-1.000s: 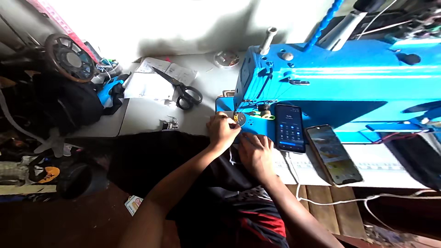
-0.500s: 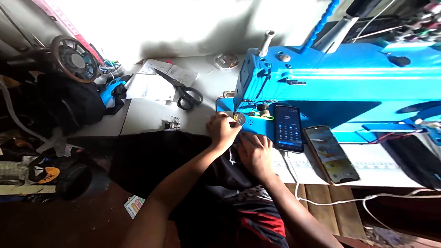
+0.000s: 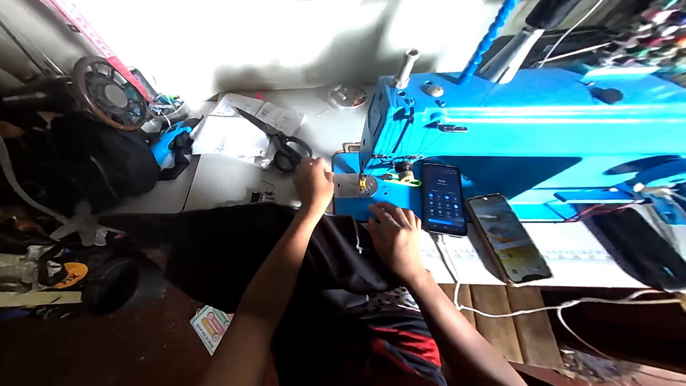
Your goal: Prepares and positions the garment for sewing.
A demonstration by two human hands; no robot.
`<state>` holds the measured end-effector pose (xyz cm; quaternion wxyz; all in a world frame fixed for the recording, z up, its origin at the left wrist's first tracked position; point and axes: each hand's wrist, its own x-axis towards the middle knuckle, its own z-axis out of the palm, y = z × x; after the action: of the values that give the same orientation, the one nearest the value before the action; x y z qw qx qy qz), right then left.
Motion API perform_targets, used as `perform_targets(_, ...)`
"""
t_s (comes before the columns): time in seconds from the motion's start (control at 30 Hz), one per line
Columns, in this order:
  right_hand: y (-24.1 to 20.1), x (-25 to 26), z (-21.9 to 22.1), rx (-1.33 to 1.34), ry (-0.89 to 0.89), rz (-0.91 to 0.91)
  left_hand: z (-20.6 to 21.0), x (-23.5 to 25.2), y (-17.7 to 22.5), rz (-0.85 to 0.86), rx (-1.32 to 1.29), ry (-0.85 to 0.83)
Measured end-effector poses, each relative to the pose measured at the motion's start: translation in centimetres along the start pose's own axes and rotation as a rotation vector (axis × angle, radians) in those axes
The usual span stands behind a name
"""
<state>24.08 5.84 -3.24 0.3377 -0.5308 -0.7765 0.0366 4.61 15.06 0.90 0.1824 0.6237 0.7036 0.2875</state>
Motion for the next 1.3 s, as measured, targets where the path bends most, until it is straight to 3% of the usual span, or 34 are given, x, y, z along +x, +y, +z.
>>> perform_targets(0.07,0.1,0.1,0.0,0.010,0.016,0.008,-0.7,0.0,-0.5,0.191,-0.023,0.024)
perform_targets(0.1,0.2,0.1,0.0,0.014,0.020,0.014,-1.2,-0.1,-0.7,0.325,-0.048,-0.042)
perform_targets(0.17,0.1,0.2,-0.1,0.030,0.019,0.028,-1.9,-0.7,-0.8,0.518,-0.006,-0.307)
perform_targets(0.2,0.2,0.2,-0.2,0.033,0.021,0.028,-2.1,-1.2,-0.5,0.525,0.084,-0.441)
perform_targets(0.23,0.3,0.2,-0.2,0.036,0.026,0.020,-2.2,-1.7,-0.2,0.470,0.209,-0.497)
perform_targets(0.3,0.5,0.2,0.0,0.060,0.065,-0.026,-2.3,-2.1,-0.3,0.294,0.369,-0.367)
perform_targets(0.37,0.3,-0.2,-0.3,0.096,0.139,-0.125,-3.0,-2.0,-0.9,0.197,0.407,-0.204)
perform_targets(0.43,-0.5,-1.1,-1.4,0.101,0.165,-0.269,-4.7,-3.8,-0.5,0.202,0.382,-0.169)
perform_targets(0.5,-2.1,-2.7,-2.5,0.148,0.063,-0.402,-6.6,-7.3,-0.1,0.257,0.369,-0.170)
perform_targets(0.57,-3.4,-4.3,-2.7,0.173,-0.092,-0.495,-7.7,-11.3,-0.6,0.192,0.390,-0.233)
perform_targets(0.7,-2.1,-3.7,-2.0,0.063,-0.332,-0.320,-7.9,-15.6,-5.5,-0.027,0.389,-0.138)
perform_targets(0.87,0.6,-0.3,-1.6,-0.057,-0.353,-0.194,-7.9,-14.3,-11.4,-0.049,0.402,-0.066)
perform_targets(1.07,1.6,1.7,-1.9,-0.219,-0.391,-0.071,-8.2,-11.3,-12.9,-0.001,0.421,-0.076)
perform_targets(1.2,0.8,1.4,-2.5,-0.232,-0.333,-0.102,-7.9,-10.6,-12.4,-0.048,0.437,-0.099)
perform_targets(1.3,0.2,1.2,-2.3,-0.237,-0.475,-0.039,-8.0,-10.7,-12.4,-0.055,0.437,-0.124)
